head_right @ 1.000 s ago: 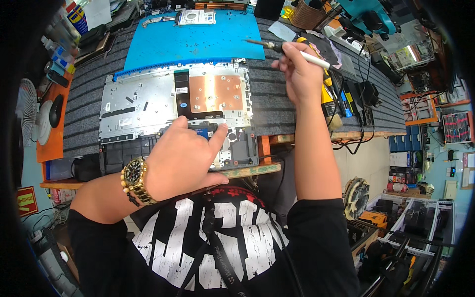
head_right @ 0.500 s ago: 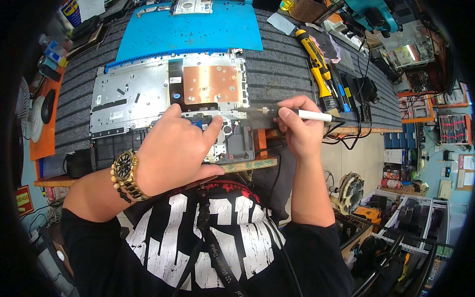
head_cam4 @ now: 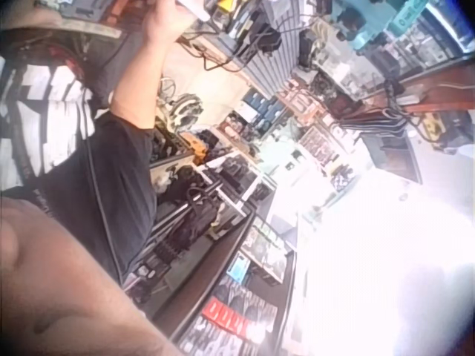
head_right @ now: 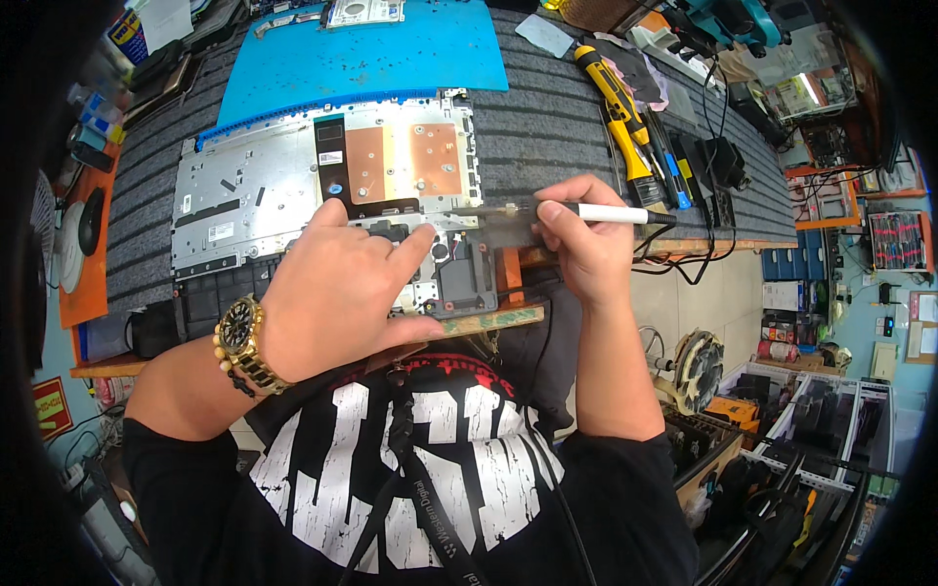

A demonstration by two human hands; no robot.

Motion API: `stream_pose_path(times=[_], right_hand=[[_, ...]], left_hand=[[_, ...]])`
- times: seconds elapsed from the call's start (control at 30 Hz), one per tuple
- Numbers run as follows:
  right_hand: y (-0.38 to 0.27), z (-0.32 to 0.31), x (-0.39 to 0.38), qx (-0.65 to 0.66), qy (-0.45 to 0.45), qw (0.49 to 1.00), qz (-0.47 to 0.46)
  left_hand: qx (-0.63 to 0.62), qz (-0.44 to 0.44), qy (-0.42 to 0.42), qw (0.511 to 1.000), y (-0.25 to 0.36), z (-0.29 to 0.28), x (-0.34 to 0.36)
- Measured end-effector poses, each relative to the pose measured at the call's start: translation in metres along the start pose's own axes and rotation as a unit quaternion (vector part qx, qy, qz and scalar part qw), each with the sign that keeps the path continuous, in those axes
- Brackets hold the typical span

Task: The person aligns a metal frame onto a laptop component, presses it down by hand, and uses a soldering iron to melt several plastic points along the edges to secure the parts together.

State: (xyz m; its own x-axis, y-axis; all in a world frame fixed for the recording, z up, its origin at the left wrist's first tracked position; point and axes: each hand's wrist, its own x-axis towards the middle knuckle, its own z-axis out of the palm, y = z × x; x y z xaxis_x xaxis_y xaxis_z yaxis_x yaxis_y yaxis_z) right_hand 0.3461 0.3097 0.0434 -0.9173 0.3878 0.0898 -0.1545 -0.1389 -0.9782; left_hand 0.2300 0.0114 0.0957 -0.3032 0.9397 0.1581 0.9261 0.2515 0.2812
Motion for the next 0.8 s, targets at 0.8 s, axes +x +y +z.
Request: stream_pose_path(times=[0.8], right_hand=[[-0.0045,0.0028,-0.0047,-0.115,0.001,0.993,0.021]], left_hand=[[-0.008,-0.026,-0.058,0.998,0.0007,-0.0079,-0.0006]])
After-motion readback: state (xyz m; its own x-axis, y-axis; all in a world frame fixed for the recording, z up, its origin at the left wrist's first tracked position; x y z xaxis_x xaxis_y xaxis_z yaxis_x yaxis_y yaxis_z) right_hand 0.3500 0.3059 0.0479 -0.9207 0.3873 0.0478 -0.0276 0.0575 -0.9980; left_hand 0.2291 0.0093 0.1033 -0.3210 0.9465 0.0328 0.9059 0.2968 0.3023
